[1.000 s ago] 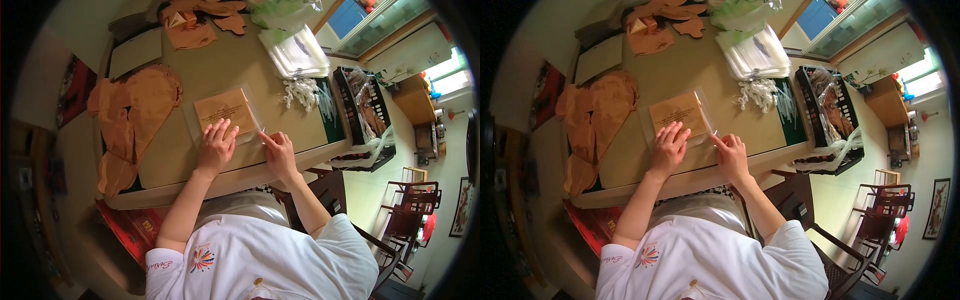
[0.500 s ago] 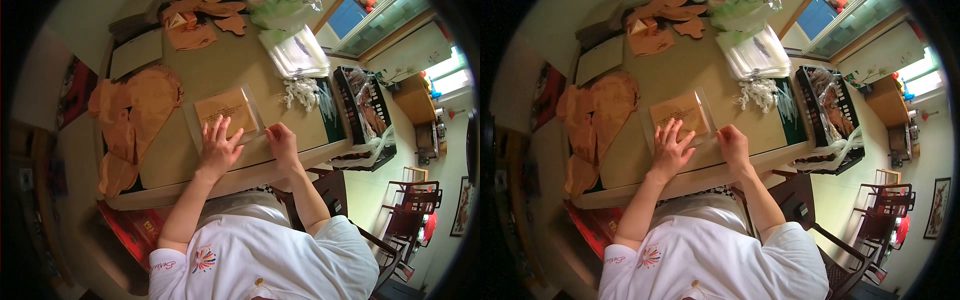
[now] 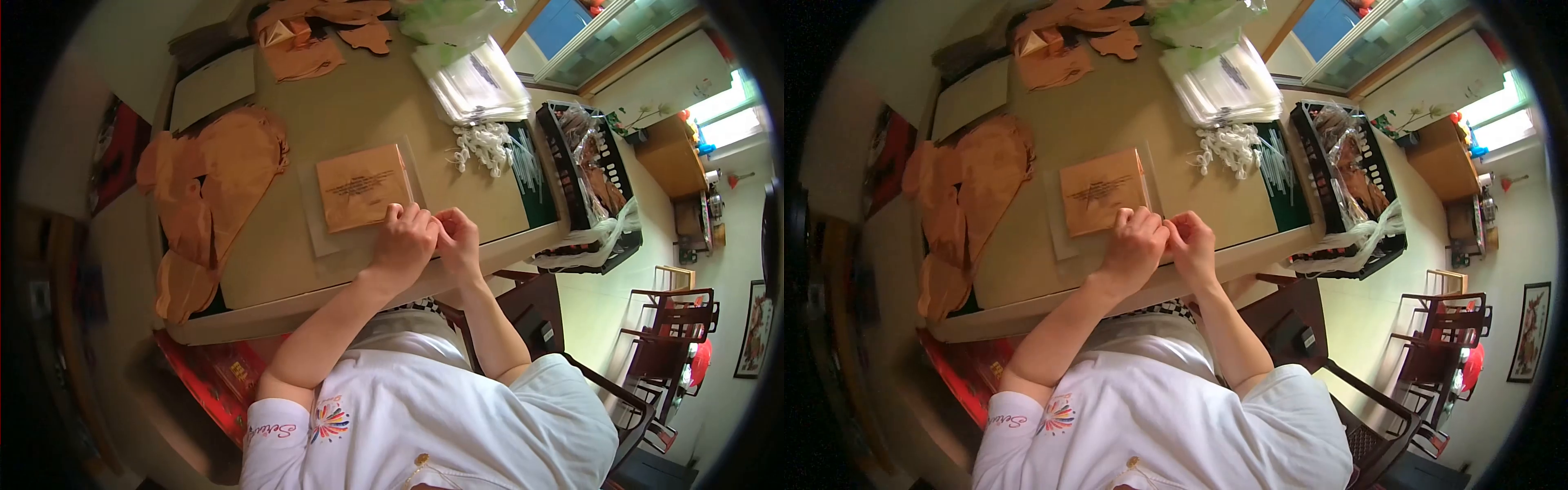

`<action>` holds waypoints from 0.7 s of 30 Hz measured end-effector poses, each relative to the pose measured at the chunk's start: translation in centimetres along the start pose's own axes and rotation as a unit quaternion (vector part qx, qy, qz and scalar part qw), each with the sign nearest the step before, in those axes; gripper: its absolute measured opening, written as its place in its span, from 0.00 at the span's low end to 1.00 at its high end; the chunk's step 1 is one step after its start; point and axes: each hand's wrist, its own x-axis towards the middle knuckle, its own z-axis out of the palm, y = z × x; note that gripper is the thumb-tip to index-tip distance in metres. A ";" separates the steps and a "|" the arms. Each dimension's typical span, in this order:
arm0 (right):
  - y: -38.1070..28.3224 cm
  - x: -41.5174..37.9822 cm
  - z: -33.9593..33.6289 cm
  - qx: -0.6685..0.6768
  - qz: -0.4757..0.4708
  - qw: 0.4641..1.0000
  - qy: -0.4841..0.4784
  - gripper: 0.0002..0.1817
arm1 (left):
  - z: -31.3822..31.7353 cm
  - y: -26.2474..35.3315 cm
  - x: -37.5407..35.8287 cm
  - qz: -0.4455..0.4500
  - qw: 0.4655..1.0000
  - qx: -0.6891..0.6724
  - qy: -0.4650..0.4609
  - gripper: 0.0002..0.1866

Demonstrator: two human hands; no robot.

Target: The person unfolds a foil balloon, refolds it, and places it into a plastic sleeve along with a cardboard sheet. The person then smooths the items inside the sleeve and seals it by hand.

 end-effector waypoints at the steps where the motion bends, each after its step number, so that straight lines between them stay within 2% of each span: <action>1: 0.0 0.0 -0.1 0.011 0.007 1.000 0.002 0.06 | 0.4 0.1 0.0 -0.002 1.000 0.002 0.003 0.05; 5: -0.2 0.1 -0.2 0.069 0.043 0.997 0.005 0.06 | 0.3 -0.2 -0.3 -0.006 0.999 -0.032 0.008 0.07; 9: -1.0 0.0 -0.7 0.092 0.089 0.992 -0.012 0.06 | -1.6 -1.1 -0.7 -0.073 0.992 -0.100 0.021 0.07; 15: -0.2 -0.3 0.5 0.082 0.035 0.996 -0.014 0.06 | -0.8 -0.9 -0.6 -0.017 0.999 -0.035 -0.029 0.05; 18: -1.0 -0.5 0.0 0.056 0.046 0.997 -0.026 0.06 | -0.4 -0.7 -0.7 0.014 0.999 0.001 -0.028 0.05; 21: -1.1 -0.5 -0.2 0.062 0.062 0.996 -0.026 0.06 | 0.3 -0.5 -1.1 0.002 1.000 -0.006 -0.024 0.08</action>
